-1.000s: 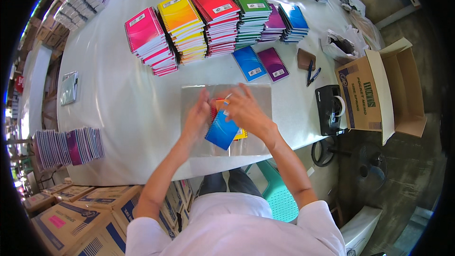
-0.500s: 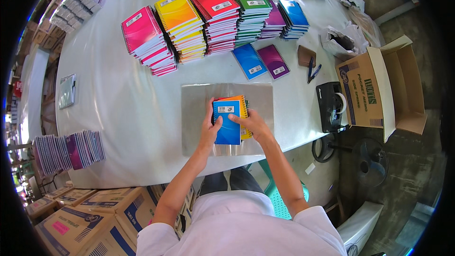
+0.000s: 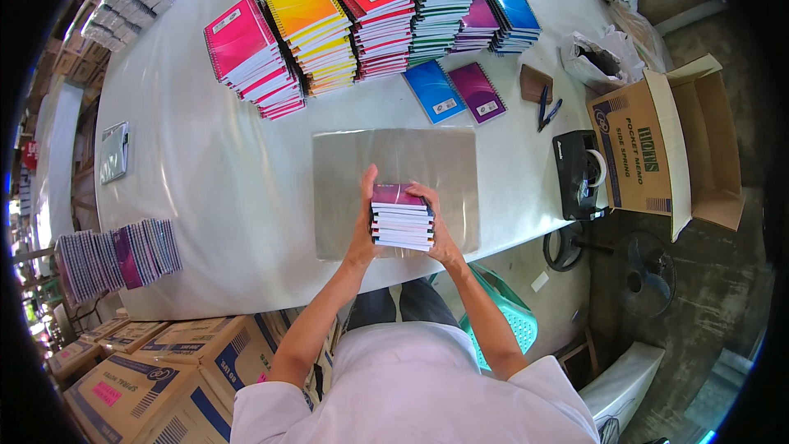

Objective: The person gathers colorful notebooks from stacks on a table, arranges them into groups, and places each group into a clear plastic sleeve. The person then seals each plastic sleeve with adhesive tape.

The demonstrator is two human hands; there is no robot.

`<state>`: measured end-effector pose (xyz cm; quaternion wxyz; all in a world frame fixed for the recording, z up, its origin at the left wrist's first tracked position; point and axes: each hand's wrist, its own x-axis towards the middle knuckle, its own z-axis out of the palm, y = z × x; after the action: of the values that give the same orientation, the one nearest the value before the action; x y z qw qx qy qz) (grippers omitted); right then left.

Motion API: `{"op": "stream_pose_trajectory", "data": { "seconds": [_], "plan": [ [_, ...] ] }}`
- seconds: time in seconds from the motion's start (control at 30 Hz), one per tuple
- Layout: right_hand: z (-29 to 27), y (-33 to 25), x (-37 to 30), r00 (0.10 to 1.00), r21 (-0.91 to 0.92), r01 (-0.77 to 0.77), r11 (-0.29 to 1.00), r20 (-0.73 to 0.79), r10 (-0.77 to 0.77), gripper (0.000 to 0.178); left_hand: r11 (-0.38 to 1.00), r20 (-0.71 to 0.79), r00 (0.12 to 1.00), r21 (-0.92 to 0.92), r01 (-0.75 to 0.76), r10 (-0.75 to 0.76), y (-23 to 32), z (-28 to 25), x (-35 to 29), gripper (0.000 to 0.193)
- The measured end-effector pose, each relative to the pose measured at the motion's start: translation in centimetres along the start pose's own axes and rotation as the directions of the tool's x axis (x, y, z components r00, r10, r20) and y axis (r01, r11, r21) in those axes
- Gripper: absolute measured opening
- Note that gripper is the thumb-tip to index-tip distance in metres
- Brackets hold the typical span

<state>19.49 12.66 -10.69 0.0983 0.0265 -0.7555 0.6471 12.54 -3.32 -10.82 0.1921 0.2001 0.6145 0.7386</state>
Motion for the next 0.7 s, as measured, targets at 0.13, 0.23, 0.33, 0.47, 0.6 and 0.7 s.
{"op": "stream_pose_trajectory", "data": {
  "seconds": [0.13,0.23,0.33,0.47,0.6,0.7],
  "plan": [
    [-1.4,0.6,0.8,0.999,-0.042,-0.039,0.998,0.000,0.039,0.085,0.993,0.044,0.995,0.078,-0.091,0.088,0.3,-0.7,1.1,0.110],
    [-1.6,0.5,1.3,0.989,-0.038,-0.148,0.988,0.021,0.149,0.085,0.990,0.094,0.992,-0.106,0.092,-0.083,2.0,-1.0,1.1,0.108],
    [-1.1,0.1,1.8,0.996,-0.043,-0.088,0.995,0.001,0.088,0.083,1.000,0.007,1.000,0.012,0.006,-0.006,0.9,-0.2,0.9,0.100],
    [-1.9,0.5,2.5,0.997,-0.122,-0.071,0.990,0.035,0.076,0.085,0.985,0.153,0.985,0.167,0.047,-0.073,0.8,-2.8,0.9,0.090],
    [-1.9,0.5,2.5,1.000,-0.226,-0.029,0.974,0.001,0.030,0.091,0.956,0.113,0.987,0.282,0.080,-0.116,1.7,-3.2,0.9,0.083],
    [-2.1,0.1,2.7,0.998,-0.245,-0.057,0.968,0.023,0.065,0.085,0.961,0.062,0.986,0.243,0.135,-0.154,1.8,-2.8,0.8,0.080]
  ]
}}
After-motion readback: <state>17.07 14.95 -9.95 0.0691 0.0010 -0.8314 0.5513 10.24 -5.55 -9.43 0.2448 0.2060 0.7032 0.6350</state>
